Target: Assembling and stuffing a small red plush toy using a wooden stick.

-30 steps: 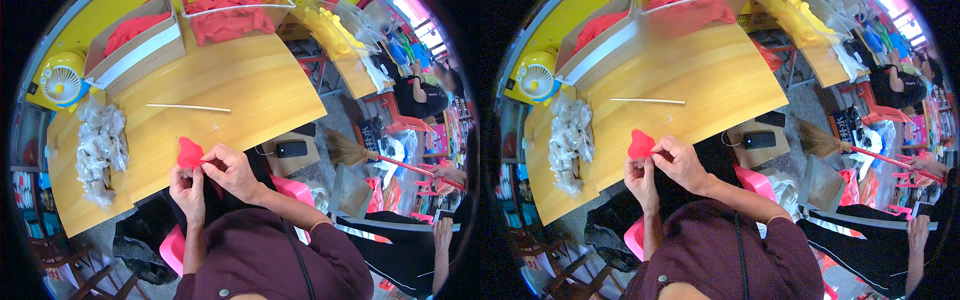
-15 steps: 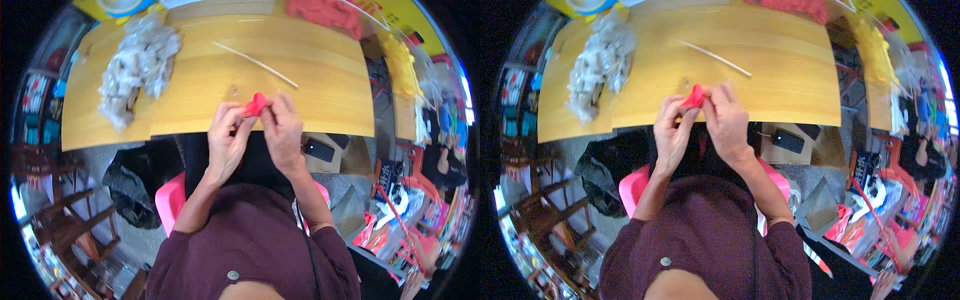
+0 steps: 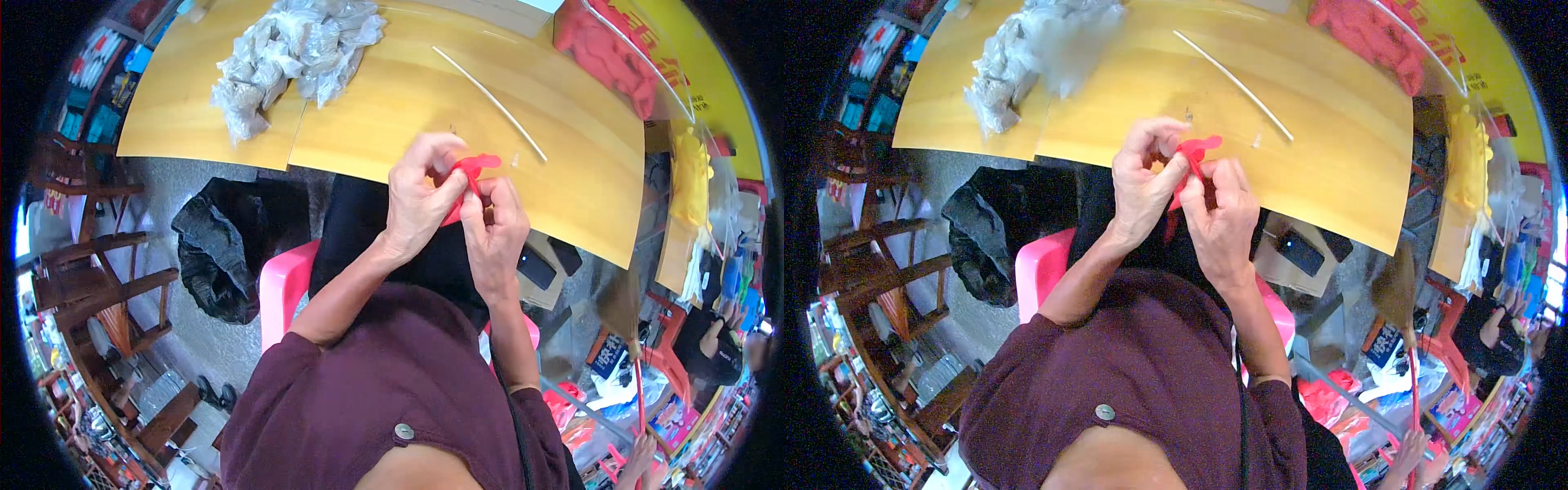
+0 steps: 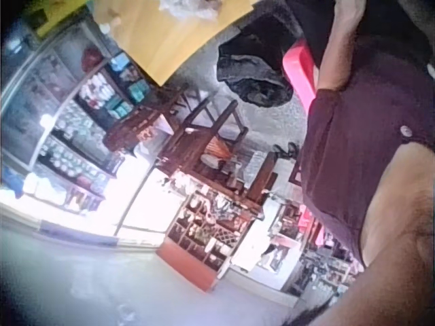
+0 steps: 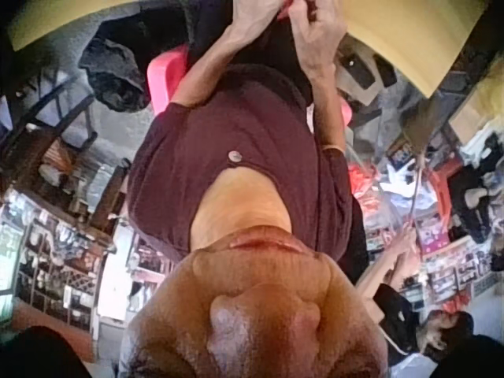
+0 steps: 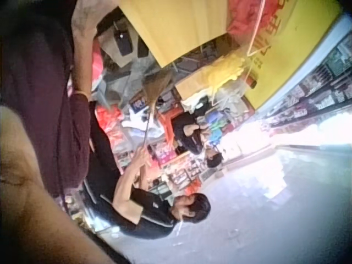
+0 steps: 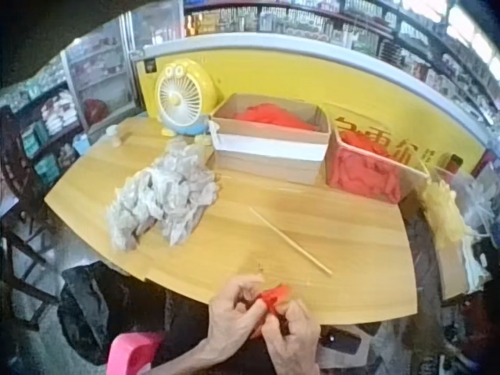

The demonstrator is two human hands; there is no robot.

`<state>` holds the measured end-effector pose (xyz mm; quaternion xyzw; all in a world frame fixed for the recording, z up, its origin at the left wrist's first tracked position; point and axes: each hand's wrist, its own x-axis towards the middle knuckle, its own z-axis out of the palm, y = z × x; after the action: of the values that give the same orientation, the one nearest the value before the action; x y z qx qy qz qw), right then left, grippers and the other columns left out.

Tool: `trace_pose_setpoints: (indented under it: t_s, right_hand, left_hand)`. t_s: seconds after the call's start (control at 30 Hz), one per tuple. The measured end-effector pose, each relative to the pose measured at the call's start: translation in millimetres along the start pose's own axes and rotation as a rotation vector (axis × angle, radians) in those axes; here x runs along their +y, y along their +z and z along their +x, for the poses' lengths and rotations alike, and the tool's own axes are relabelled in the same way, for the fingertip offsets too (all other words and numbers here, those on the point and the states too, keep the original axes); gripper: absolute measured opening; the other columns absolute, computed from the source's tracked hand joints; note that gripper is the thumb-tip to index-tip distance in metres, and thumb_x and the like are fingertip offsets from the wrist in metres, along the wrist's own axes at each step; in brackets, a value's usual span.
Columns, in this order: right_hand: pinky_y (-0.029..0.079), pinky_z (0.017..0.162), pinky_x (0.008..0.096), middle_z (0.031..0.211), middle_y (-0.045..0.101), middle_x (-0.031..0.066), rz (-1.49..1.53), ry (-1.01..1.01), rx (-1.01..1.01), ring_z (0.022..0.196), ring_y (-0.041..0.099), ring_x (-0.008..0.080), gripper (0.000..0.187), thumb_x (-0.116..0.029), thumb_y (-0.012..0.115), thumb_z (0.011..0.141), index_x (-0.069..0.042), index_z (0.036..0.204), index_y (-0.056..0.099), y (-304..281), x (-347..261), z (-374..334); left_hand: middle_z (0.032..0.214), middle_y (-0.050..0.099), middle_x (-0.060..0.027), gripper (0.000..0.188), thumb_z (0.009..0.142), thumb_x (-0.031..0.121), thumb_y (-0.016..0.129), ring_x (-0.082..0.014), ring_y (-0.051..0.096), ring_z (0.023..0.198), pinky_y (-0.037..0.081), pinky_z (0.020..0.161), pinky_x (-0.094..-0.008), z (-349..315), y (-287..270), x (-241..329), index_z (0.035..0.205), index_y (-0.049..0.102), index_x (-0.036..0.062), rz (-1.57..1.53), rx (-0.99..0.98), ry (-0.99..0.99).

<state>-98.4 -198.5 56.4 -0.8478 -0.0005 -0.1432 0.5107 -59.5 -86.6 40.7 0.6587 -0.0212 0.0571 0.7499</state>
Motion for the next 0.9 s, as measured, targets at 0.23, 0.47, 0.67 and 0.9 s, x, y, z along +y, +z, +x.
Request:
trace_pose_setpoints:
  t_s: [0.23,0.47,0.67,0.9]
  right_hand:
    - [0.044,0.057,0.0327,0.077,0.053,0.0121,-0.030,0.037,0.082,0.066,0.054,0.0222,0.006,-0.004,0.060,0.083,0.000,0.085,0.055,-0.4,-0.4,4.1]
    - [0.049,0.063,0.0311,0.081,0.058,0.0116,0.027,-0.072,0.040,0.070,0.059,0.0222,0.009,-0.002,0.064,0.081,0.000,0.088,0.057,5.3,7.1,3.8]
    - [0.049,0.064,0.0321,0.081,0.058,0.0120,0.058,0.024,0.042,0.071,0.059,0.0235,0.013,-0.001,0.063,0.081,-0.001,0.094,0.060,12.8,6.3,5.6]
    - [0.045,0.068,0.0376,0.084,0.059,0.0115,-0.150,-0.235,0.125,0.079,0.056,0.0292,0.017,-0.001,0.063,0.080,-0.003,0.098,0.061,2.6,4.6,24.8]
  left_hand:
    - [0.085,0.056,-0.0082,0.019,0.079,-0.005,0.066,-0.0144,0.054,0.062,0.045,0.053,-0.0254,-2.8,-1.4,3.8,0.096,0.066,0.0027,0.327,-0.071,0.357]
    - [0.090,0.056,-0.0087,0.013,0.081,-0.004,0.064,-0.0119,0.051,0.062,0.043,0.055,-0.0249,-2.0,-6.5,-0.9,0.093,0.064,0.0007,0.321,-0.065,0.240]
    - [0.089,0.054,-0.0080,0.013,0.081,-0.003,0.066,-0.0109,0.049,0.059,0.041,0.050,-0.0247,-6.3,-10.1,-4.1,0.092,0.063,0.0018,0.352,-0.028,0.267]
    - [0.085,0.050,-0.0041,0.010,0.083,0.004,0.069,-0.0092,0.047,0.063,0.040,0.054,-0.0232,-9.7,-4.6,2.9,0.091,0.062,0.0012,0.272,-0.072,0.185]
